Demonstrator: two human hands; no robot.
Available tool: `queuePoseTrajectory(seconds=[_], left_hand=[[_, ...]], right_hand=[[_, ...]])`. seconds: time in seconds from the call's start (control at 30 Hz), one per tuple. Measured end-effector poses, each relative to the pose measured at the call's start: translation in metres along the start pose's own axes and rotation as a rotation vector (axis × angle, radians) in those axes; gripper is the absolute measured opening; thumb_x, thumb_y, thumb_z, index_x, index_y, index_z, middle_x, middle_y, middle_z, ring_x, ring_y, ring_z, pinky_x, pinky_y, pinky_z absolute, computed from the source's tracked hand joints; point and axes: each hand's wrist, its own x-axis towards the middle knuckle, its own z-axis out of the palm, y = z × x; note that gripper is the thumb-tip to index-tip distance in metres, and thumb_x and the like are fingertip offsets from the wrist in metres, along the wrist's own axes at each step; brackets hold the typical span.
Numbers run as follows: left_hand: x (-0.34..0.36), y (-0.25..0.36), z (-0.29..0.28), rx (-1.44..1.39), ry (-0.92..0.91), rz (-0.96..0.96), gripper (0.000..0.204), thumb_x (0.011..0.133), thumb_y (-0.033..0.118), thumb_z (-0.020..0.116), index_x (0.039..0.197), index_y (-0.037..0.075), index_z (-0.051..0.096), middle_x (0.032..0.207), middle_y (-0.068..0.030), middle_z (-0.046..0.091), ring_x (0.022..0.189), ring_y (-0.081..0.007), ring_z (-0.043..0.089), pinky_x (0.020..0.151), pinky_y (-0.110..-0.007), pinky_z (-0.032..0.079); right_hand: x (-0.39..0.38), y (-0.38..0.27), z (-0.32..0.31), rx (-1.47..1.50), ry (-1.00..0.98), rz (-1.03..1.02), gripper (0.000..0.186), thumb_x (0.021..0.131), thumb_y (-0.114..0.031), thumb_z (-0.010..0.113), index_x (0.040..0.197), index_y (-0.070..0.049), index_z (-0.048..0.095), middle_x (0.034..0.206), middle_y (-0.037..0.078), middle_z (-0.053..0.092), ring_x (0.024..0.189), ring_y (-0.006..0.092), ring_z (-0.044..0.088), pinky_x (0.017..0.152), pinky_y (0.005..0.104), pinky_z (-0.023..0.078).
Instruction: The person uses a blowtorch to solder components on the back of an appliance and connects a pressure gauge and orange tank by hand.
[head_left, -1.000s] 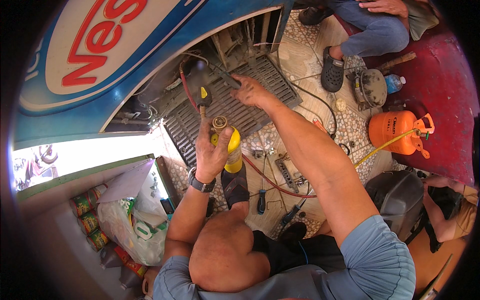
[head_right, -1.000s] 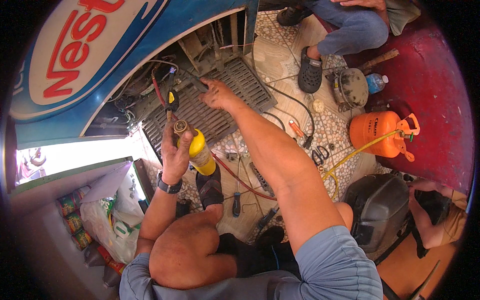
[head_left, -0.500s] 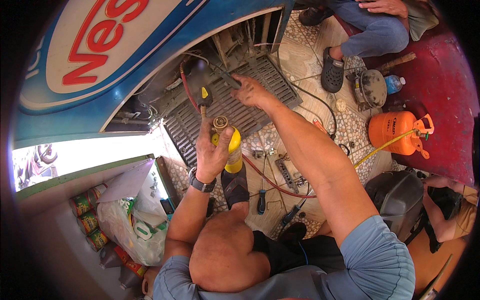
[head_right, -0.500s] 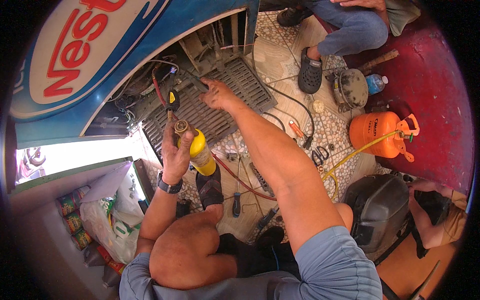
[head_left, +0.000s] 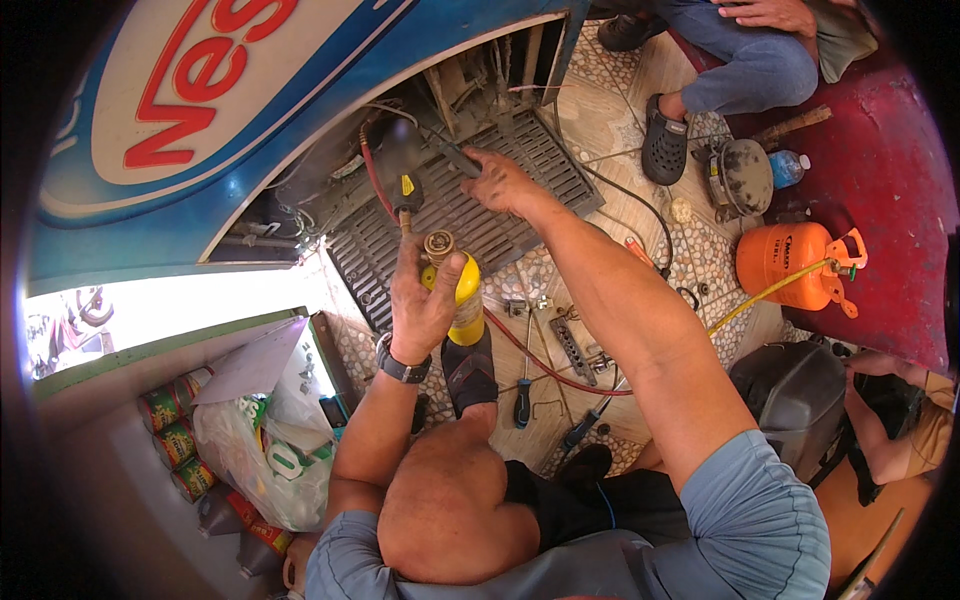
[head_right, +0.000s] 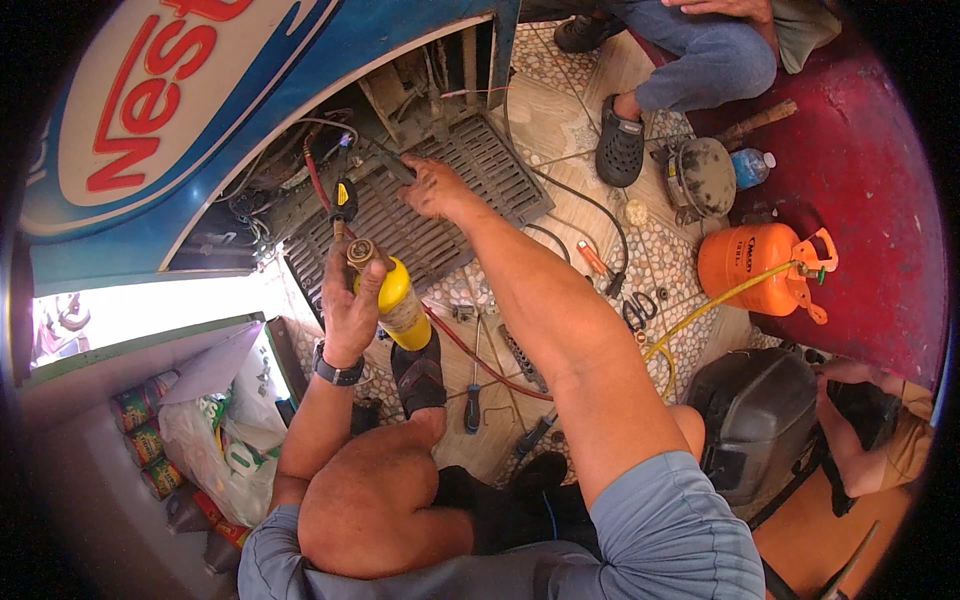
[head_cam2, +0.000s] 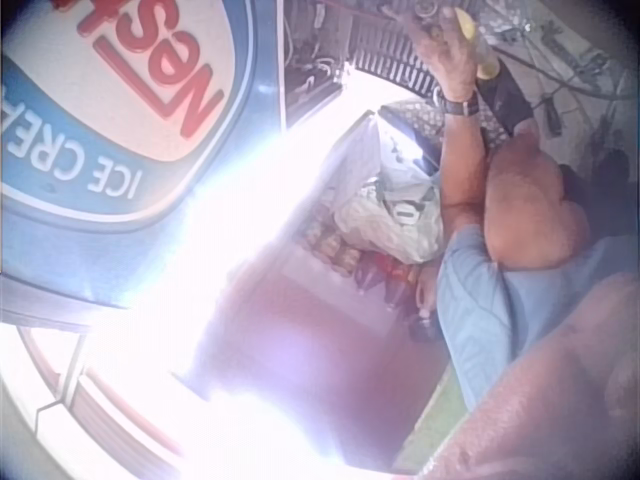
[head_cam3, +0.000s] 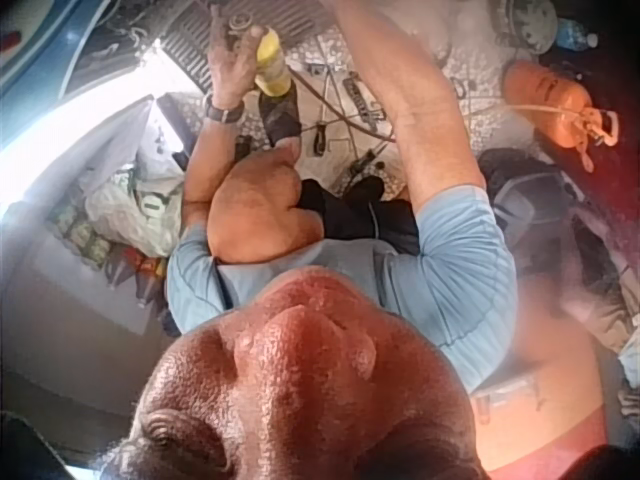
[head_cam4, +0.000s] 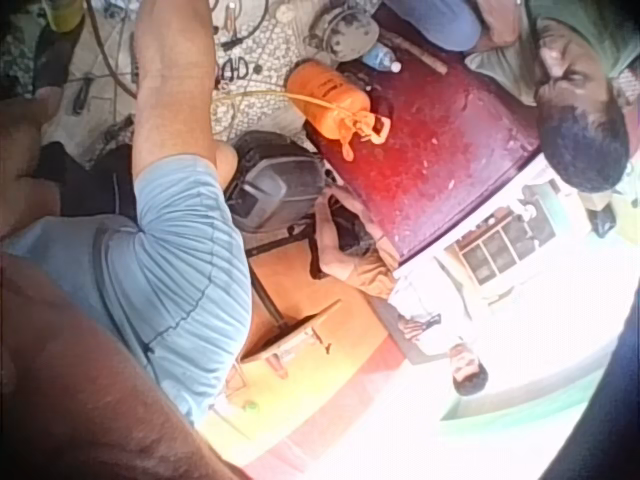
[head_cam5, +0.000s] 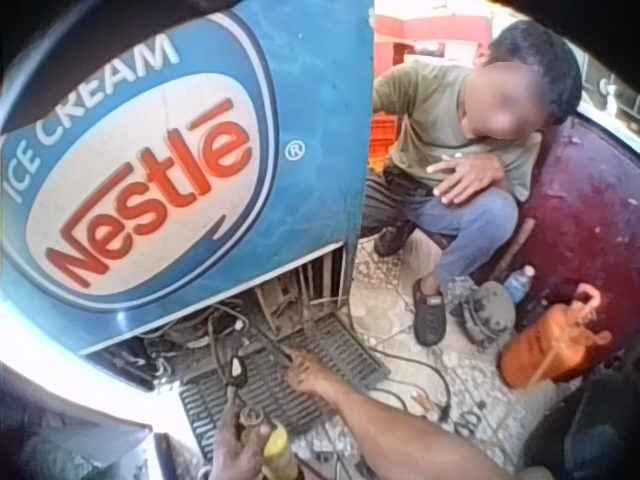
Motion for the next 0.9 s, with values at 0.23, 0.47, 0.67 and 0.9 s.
queuePoseTrajectory(seconds=[0.23,0.47,0.67,0.9], left_hand=[[-0.001,-0.002,-0.002,-0.009,0.001,0.005,0.047,0.098,0.043,0.068,0.118,0.001,0.059,0.105,-0.0091,0.067,0.097,-0.0187,0.064,0.089,-0.034,0.050],[0.000,-0.008,-0.001,-0.009,-0.006,0.019,0.049,0.098,0.041,0.069,0.122,0.001,0.056,0.108,-0.0091,0.066,0.099,-0.0184,0.063,0.090,-0.034,0.050],[-0.001,-0.010,0.000,-0.051,0.018,0.010,0.046,0.097,0.037,0.071,0.120,0.000,0.056,0.103,-0.0122,0.068,0.095,-0.0221,0.066,0.086,-0.036,0.052],[0.000,-0.010,0.001,-0.013,0.025,0.034,0.043,0.097,0.032,0.071,0.120,-0.001,0.056,0.100,-0.0134,0.069,0.092,-0.0239,0.068,0.083,-0.037,0.054]], right_hand=[[-0.004,-0.006,0.000,-0.015,0.014,0.013,0.073,0.095,-0.039,0.063,0.156,-0.010,0.038,0.154,0.020,0.047,0.139,0.0331,0.048,0.117,0.0353,0.037],[0.000,-0.001,-0.001,-0.010,-0.002,-0.022,0.074,0.093,-0.039,0.064,0.156,-0.009,0.038,0.152,0.021,0.049,0.138,0.0337,0.050,0.116,0.0351,0.038],[-0.002,-0.005,0.001,-0.052,0.027,-0.039,0.072,0.095,-0.038,0.062,0.155,-0.007,0.039,0.153,0.021,0.047,0.138,0.0339,0.049,0.116,0.0353,0.038],[-0.004,-0.006,-0.002,-0.067,0.021,-0.041,0.071,0.096,-0.038,0.061,0.155,-0.006,0.039,0.154,0.020,0.046,0.141,0.0330,0.046,0.118,0.0347,0.036]])
